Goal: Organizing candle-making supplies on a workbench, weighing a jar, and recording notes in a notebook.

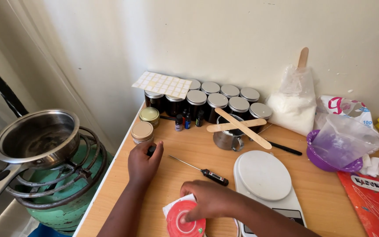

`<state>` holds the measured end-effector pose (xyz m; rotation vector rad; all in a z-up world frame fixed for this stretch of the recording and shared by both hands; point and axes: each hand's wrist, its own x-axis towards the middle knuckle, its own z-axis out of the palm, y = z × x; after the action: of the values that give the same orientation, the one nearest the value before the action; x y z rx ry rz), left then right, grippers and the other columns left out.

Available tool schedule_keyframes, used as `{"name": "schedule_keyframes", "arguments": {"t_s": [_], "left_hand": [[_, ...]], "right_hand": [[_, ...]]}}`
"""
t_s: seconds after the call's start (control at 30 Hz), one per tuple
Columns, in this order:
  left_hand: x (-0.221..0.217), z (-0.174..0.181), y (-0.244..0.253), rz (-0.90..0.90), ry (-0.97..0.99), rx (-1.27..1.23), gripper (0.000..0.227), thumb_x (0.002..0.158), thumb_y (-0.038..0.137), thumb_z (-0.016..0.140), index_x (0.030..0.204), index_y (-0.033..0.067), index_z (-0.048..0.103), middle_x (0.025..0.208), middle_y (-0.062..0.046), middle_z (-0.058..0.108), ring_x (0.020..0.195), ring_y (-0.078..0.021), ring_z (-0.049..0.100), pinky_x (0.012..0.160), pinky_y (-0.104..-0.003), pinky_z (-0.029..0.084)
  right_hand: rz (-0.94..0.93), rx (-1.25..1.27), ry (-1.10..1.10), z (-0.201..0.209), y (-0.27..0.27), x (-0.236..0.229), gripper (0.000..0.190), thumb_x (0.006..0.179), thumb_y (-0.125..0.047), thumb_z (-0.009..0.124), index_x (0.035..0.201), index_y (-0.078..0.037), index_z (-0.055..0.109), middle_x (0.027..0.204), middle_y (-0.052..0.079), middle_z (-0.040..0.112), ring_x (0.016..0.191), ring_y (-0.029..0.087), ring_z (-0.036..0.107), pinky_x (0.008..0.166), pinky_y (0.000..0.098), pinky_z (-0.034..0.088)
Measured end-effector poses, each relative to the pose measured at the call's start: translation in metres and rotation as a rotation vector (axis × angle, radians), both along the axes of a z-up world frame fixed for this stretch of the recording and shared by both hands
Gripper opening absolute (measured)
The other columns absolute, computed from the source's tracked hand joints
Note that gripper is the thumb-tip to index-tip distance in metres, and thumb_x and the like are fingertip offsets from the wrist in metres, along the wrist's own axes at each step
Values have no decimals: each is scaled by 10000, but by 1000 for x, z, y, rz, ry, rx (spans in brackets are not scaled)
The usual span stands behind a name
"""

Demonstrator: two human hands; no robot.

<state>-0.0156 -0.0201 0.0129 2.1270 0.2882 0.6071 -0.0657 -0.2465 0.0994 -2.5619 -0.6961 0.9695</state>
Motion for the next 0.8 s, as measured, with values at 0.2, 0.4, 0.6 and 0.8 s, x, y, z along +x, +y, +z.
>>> {"name": "schedule_keyframes", "arguments": {"t_s": [0.2, 0.4, 0.6, 0.8], "left_hand": [[3, 4, 0, -13, 43, -12, 501, 977, 467, 660, 636, 126, 524, 583, -9, 471, 607, -182, 458, 575, -394, 311], [8, 5, -2, -68, 151, 30, 416, 945, 501, 666, 793, 129, 775, 784, -26, 732, 767, -219, 648, 642, -413, 426], [5, 11, -5, -80, 217, 116, 298, 898, 469, 700, 835, 189, 784, 879, 11, 772, 961, -210, 658, 789, -399, 510], [-30, 37, -27, -34, -551, 263, 158, 1014, 207, 685, 1025, 61, 743, 1030, -71, 782, 915, -269, 705, 895, -446, 514]], "right_hand": [[-48, 36, 3, -11, 6, -2, 705, 746, -448, 714, 1401, -199, 637, 1418, -37, 628, 1290, 133, 596, 1009, 275, 475], [-516, 548, 83, -7, 0, 18, 248, 779, -133, 785, 1015, -149, 710, 892, 38, 813, 749, 155, 737, 660, 287, 551], [-865, 906, 149, -24, -14, 40, 318, 858, -118, 689, 1169, -57, 711, 1002, 91, 760, 859, 190, 673, 722, 327, 532], [-919, 1110, 212, -27, -17, 36, 364, 916, -62, 688, 1277, -19, 682, 1056, 170, 780, 875, 257, 713, 725, 383, 577]]}}
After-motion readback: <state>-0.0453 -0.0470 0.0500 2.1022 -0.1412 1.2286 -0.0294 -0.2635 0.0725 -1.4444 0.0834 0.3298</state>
